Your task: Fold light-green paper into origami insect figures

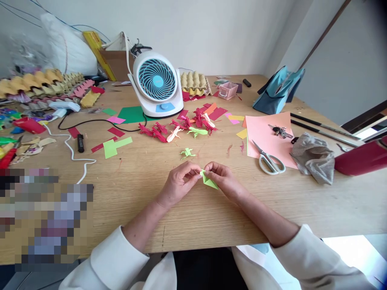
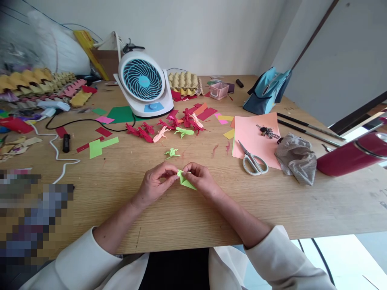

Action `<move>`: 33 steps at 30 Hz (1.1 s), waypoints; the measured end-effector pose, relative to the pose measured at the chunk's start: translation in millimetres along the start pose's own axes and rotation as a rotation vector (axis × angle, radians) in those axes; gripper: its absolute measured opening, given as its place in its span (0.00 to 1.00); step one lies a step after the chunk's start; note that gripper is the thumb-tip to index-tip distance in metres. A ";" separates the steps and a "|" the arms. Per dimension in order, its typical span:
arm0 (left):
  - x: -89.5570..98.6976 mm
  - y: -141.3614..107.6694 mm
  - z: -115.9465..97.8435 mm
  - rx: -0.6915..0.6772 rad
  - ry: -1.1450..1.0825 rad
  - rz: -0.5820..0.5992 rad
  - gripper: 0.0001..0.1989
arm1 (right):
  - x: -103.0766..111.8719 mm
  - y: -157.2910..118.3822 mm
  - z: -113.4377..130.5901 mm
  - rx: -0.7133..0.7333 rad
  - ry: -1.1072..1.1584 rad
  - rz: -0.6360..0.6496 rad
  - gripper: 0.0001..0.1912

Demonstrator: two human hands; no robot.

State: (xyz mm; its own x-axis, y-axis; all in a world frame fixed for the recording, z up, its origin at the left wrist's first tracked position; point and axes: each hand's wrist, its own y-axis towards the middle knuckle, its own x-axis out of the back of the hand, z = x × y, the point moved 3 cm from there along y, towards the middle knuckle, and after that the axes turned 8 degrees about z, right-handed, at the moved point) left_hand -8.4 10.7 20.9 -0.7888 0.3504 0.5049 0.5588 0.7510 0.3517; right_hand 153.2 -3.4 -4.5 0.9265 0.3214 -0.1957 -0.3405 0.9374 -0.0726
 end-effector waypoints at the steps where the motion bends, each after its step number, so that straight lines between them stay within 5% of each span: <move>1: 1.1 -0.3 -1.6 -0.058 0.052 0.014 0.02 | 0.2 -0.1 0.4 -0.001 0.001 0.008 0.21; 4: 3.6 -1.1 -3.3 -0.164 0.183 0.067 0.05 | 0.9 -0.8 1.5 -0.008 -0.017 0.029 0.20; 15: 5.8 0.0 -2.6 -0.172 0.243 0.134 0.07 | 1.2 -2.1 5.2 0.011 -0.065 0.075 0.21; 23: 1.4 0.6 -0.8 0.043 0.006 0.016 0.03 | 0.3 -2.3 8.0 0.050 -0.097 0.073 0.21; 28: -13.2 -0.5 8.5 0.246 -0.334 -0.010 0.12 | 0.4 -2.2 6.9 0.114 -0.103 0.001 0.19; 33: -23.6 -2.6 15.3 0.327 -0.370 -0.004 0.12 | -1.8 -1.9 3.2 0.123 -0.016 -0.057 0.18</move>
State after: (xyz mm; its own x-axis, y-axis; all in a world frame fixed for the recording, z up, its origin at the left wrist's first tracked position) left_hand 4.9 9.0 -3.9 -0.8621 0.4775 0.1694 0.4923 0.8685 0.0573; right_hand 152.7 -5.4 -0.8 0.9466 0.2683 -0.1786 -0.2659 0.9633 0.0376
